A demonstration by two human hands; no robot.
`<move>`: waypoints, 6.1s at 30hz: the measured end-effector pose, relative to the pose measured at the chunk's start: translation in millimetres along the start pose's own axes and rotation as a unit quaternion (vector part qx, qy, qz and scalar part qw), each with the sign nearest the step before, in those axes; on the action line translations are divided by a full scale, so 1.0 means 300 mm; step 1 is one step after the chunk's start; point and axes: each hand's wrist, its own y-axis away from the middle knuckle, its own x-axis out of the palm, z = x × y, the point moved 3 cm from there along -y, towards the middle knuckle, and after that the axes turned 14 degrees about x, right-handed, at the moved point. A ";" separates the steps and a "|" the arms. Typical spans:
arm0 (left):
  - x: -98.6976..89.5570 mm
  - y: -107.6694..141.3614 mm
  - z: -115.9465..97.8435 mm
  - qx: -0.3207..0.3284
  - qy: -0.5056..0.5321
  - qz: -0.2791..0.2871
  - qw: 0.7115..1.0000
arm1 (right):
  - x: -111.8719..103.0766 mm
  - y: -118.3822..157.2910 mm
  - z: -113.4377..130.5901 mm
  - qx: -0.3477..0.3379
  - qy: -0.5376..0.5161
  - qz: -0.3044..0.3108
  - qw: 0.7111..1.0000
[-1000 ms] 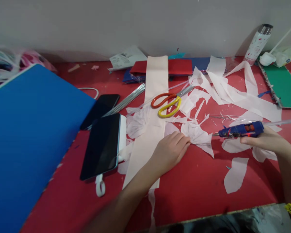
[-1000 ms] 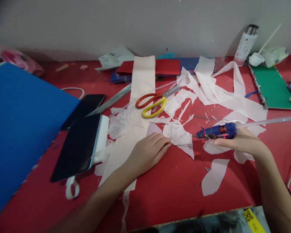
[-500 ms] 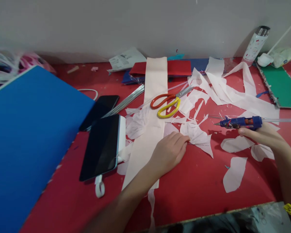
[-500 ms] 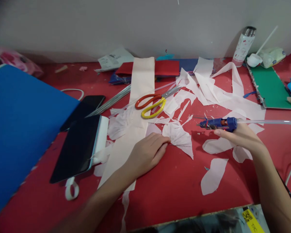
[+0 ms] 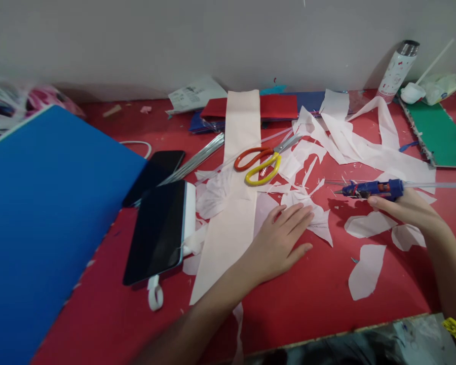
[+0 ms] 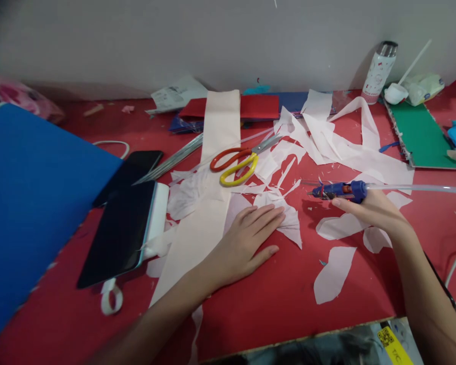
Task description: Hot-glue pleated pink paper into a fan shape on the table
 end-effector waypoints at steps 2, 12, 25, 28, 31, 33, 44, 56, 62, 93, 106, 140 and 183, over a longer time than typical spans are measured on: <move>-0.004 0.000 -0.003 0.010 0.007 0.004 1.000 | 0.001 0.001 0.002 -0.002 -0.005 -0.001 1.000; -0.015 -0.002 -0.015 0.042 0.033 0.000 0.999 | 0.007 0.002 -0.001 0.030 0.013 0.012 0.999; -0.015 -0.005 -0.036 0.060 0.034 0.024 0.997 | 0.011 -0.001 0.000 0.025 0.036 0.023 0.999; -0.011 -0.006 -0.043 0.062 0.033 0.030 0.997 | 0.014 -0.002 -0.003 0.034 0.033 0.023 0.999; -0.007 -0.007 -0.046 0.061 0.030 0.040 0.997 | 0.015 -0.001 -0.002 0.026 0.023 0.014 0.999; -0.005 -0.007 -0.048 0.059 0.028 0.046 0.997 | 0.014 0.002 0.001 0.018 0.017 0.011 1.000; -0.008 -0.011 -0.066 0.062 0.028 0.065 0.996 | 0.012 0.001 0.005 0.003 0.020 0.011 1.000; -0.005 -0.003 -0.060 0.054 0.003 0.072 0.996 | 0.008 0.011 0.016 0.032 0.026 0.034 0.999; -0.011 0.004 -0.037 0.027 -0.043 0.079 0.996 | 0.007 0.018 0.028 0.011 0.020 0.027 0.999; -0.006 -0.005 -0.070 0.028 -0.041 0.050 0.998 | 0.005 0.017 0.035 0.048 0.028 0.040 0.998; -0.013 -0.008 -0.093 0.020 -0.041 0.047 0.998 | 0.003 0.024 0.041 0.045 0.029 0.038 0.998; -0.008 -0.027 -0.100 0.011 -0.085 -0.065 0.994 | 0.012 -0.008 0.004 0.000 0.039 0.020 0.999; 0.004 -0.148 0.012 -0.041 -0.057 -0.085 0.994 | 0.018 -0.018 -0.016 0.020 0.018 0.005 1.000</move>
